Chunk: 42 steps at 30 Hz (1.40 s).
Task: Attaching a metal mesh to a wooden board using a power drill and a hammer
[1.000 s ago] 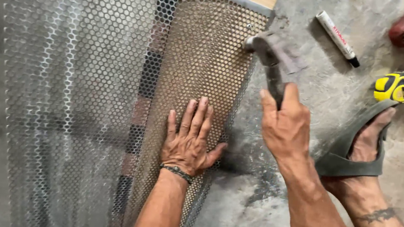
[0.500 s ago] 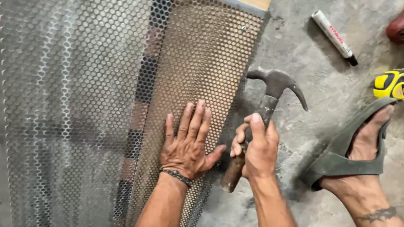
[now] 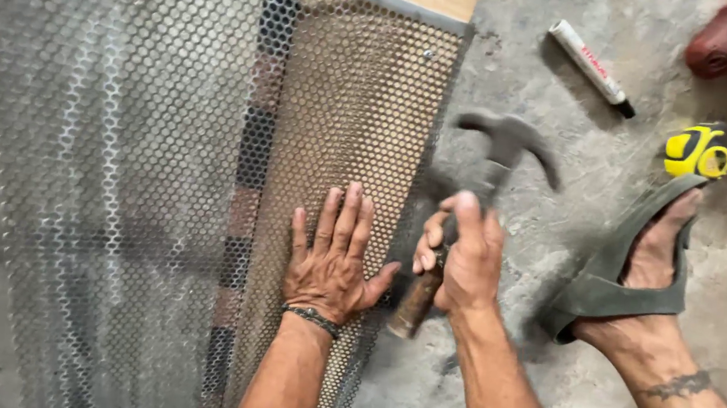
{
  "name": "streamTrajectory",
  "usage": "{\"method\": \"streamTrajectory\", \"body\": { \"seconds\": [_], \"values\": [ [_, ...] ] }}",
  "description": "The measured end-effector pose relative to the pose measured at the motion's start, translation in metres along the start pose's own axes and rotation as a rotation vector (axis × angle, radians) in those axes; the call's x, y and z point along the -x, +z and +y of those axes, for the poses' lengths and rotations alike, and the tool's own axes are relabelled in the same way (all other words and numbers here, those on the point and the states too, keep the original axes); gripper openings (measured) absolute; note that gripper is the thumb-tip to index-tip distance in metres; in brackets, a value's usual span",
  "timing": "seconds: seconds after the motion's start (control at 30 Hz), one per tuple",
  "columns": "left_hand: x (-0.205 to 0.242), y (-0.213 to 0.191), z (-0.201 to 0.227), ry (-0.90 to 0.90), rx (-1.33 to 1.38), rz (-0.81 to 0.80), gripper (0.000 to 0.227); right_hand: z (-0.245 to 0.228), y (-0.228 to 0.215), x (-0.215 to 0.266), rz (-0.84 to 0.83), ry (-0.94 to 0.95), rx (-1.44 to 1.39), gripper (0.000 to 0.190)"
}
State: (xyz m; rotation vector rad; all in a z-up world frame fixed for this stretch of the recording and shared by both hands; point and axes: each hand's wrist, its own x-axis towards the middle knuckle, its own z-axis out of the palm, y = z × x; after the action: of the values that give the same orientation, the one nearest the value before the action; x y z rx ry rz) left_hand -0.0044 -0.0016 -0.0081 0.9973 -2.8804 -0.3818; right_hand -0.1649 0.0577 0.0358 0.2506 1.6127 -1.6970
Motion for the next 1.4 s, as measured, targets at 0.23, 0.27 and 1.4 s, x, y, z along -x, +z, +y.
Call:
{"method": "streamTrajectory", "body": {
  "seconds": [0.23,0.27,1.4],
  "values": [
    [0.004,0.0,-0.002,-0.004,0.014,-0.004,0.099,-0.007,0.01,-0.007,-0.001,0.045,-0.004,0.027],
    [0.004,0.0,-0.001,-0.005,0.014,-0.004,0.098,-0.009,0.008,-0.01,-0.021,0.04,-0.019,0.027],
    [-0.002,0.001,0.0,-0.004,-0.024,0.022,0.098,-0.077,0.022,-0.056,0.002,-0.706,1.208,0.024]
  ]
}}
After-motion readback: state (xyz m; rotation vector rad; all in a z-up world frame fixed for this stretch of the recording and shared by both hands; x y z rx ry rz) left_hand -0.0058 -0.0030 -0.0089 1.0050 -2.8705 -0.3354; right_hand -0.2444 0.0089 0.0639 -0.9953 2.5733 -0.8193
